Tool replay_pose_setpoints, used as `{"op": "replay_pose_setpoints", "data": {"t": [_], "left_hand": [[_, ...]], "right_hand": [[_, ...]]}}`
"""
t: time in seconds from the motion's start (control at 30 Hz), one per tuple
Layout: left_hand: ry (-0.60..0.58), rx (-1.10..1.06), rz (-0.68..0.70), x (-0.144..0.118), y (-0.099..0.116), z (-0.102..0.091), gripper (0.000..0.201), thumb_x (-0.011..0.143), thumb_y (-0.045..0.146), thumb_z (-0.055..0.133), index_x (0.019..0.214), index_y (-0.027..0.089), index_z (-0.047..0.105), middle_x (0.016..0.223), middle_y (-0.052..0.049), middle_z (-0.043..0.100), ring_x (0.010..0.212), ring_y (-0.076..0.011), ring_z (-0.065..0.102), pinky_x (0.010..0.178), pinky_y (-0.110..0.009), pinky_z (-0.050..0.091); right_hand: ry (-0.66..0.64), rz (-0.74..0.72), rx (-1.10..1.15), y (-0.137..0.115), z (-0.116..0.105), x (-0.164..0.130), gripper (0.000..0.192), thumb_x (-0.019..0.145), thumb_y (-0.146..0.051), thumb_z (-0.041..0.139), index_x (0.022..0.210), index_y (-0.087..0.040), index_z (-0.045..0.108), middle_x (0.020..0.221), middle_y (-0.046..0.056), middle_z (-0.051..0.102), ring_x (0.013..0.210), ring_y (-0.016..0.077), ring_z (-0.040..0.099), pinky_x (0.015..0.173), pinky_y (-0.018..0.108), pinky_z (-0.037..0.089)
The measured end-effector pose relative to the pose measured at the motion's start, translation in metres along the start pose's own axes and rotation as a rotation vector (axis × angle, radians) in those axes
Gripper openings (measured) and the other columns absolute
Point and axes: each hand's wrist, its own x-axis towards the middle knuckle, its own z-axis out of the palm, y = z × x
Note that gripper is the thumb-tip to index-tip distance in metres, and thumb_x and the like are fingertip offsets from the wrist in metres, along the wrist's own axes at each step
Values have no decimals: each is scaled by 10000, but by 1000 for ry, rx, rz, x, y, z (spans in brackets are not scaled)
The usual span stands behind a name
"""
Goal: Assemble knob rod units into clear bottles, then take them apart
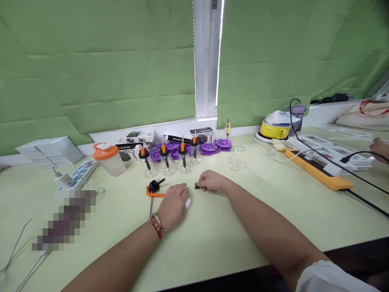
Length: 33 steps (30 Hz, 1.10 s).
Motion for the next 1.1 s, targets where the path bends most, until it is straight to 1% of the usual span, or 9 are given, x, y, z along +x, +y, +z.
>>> {"op": "replay_pose_setpoints", "data": {"t": [0.1,0.2,0.3,0.43,0.57,0.73,0.87,0.93,1.1], "left_hand": [[-54,-121,25,9,9,4,322,776,43,419,1013,154,606,1202,-140,554,1038,-237,560,871,-374,472],[-54,-143,51,17,9,11,295,752,32,435,910,171,641,1244,-136,532,1070,-253,542,894,-396,457],[-17,-144,90,20,7,15,301,780,66,446,967,188,649,1238,-128,542,1089,-268,520,919,-427,435],[4,-183,106,21,7,15,306,809,86,428,1013,184,634,1103,-117,596,1034,-249,530,891,-397,446],[-6,-203,94,22,8,13,301,819,91,408,1011,173,625,996,-105,608,948,-231,540,862,-383,448],[-2,-210,84,22,5,15,325,793,82,420,1014,183,635,1071,-112,576,993,-241,520,877,-393,438],[11,-213,118,20,2,20,386,790,93,439,1088,237,636,1140,-107,550,1046,-253,499,899,-415,426],[18,-224,126,20,2,21,379,802,109,444,1098,248,636,1129,-104,555,1046,-254,497,892,-414,428],[13,-260,126,21,3,18,333,826,112,426,1067,209,634,1055,-102,590,989,-239,513,881,-392,428]], "right_hand": [[3,-6,-18,-1,0,-1,138,717,-279,636,672,-162,578,524,-15,580,371,54,352,373,201,254],[4,-15,-41,0,0,-1,137,724,-284,625,680,-160,586,523,-20,575,382,57,357,381,202,268],[5,-35,-73,0,-1,-1,149,732,-299,618,689,-156,606,530,-20,580,399,61,369,395,201,278],[54,-87,-135,0,-2,-1,169,720,-309,640,684,-144,642,586,-4,609,487,78,433,451,198,323],[94,-131,-180,-2,-5,-2,174,709,-304,661,704,-132,688,655,14,640,589,102,489,524,197,370],[96,-152,-205,-3,-6,-4,200,720,-309,652,726,-120,716,649,19,644,582,103,480,534,203,377],[102,-167,-215,-1,-7,-3,220,712,-332,656,735,-123,722,627,11,635,569,103,476,521,205,371],[106,-179,-218,-1,-6,-3,223,704,-336,662,732,-123,722,631,12,637,574,105,479,524,206,372],[91,-205,-223,0,-6,-1,200,687,-316,677,736,-128,724,638,14,645,580,103,483,545,205,384]]}}
